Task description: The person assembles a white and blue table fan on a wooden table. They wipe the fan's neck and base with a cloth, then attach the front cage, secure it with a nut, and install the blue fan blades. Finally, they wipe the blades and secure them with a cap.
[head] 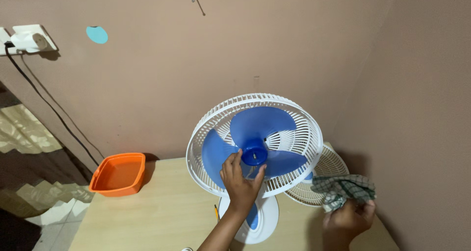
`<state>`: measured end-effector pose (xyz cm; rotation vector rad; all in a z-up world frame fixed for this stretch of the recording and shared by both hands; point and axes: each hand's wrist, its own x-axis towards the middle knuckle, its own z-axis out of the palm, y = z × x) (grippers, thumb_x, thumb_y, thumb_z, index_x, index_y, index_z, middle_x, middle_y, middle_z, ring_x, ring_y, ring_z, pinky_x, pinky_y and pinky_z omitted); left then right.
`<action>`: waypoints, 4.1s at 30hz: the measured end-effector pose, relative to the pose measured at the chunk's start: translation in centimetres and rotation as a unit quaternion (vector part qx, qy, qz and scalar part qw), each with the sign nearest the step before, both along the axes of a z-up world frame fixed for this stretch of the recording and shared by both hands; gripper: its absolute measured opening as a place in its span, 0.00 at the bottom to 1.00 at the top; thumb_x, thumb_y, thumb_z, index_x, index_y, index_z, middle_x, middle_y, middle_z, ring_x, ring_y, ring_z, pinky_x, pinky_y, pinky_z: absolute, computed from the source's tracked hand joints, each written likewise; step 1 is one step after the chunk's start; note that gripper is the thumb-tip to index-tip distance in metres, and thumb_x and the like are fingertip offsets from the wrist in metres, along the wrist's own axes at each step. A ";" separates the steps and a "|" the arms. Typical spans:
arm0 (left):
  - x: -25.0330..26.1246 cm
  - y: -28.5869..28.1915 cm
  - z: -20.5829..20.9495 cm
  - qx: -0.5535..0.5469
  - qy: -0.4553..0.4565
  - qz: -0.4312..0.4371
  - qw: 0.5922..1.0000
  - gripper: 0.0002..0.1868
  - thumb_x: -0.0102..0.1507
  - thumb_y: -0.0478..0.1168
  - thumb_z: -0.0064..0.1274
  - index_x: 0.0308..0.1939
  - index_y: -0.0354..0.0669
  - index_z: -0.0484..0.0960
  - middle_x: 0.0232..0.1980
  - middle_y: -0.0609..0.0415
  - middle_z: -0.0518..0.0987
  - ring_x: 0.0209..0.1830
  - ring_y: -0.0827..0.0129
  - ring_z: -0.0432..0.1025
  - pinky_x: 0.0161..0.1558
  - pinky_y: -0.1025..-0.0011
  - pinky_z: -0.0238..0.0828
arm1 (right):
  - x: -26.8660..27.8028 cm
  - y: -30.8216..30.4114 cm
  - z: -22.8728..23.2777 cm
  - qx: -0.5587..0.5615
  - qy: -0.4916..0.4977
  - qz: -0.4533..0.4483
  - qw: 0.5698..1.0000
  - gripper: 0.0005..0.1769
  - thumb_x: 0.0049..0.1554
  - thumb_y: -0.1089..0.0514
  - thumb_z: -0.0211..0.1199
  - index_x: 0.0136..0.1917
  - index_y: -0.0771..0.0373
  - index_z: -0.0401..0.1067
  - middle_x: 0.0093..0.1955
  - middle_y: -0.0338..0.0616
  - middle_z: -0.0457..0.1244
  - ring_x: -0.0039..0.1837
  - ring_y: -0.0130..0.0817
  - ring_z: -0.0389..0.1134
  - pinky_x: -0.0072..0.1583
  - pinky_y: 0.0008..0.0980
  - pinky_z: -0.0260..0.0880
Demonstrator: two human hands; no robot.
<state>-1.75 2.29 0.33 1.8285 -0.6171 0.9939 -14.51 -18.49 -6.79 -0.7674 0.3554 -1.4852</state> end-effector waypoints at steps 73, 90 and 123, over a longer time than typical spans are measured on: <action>-3.6 19.4 -18.5 0.226 0.330 0.201 0.894 0.20 0.54 0.52 0.64 0.45 0.45 0.85 0.46 0.48 0.83 0.47 0.53 0.76 0.46 0.58 0.75 | 4.5 9.7 -6.2 -0.311 0.355 0.452 0.757 0.12 0.57 0.61 0.68 0.54 0.69 0.78 0.41 0.41 0.72 0.41 0.23 0.70 0.45 0.24 0.71; -4.6 19.0 -26.0 0.150 0.387 0.220 0.883 0.26 0.52 0.35 0.63 0.55 0.38 0.79 0.55 0.41 0.78 0.55 0.45 0.71 0.52 0.56 0.75 | 3.9 10.3 -6.1 -0.328 0.338 0.481 0.739 0.10 0.56 0.61 0.68 0.51 0.68 0.78 0.39 0.39 0.72 0.38 0.20 0.66 0.43 0.24 0.68; -3.7 4.5 1.6 -0.066 0.092 -0.172 0.978 0.26 0.59 0.32 0.65 0.61 0.33 0.78 0.60 0.41 0.79 0.58 0.56 0.78 0.58 0.66 0.76 | 7.3 8.9 0.9 -0.140 0.066 0.417 0.895 0.25 0.58 0.70 0.64 0.68 0.74 0.64 0.62 0.52 0.66 0.64 0.35 0.69 0.65 0.34 0.70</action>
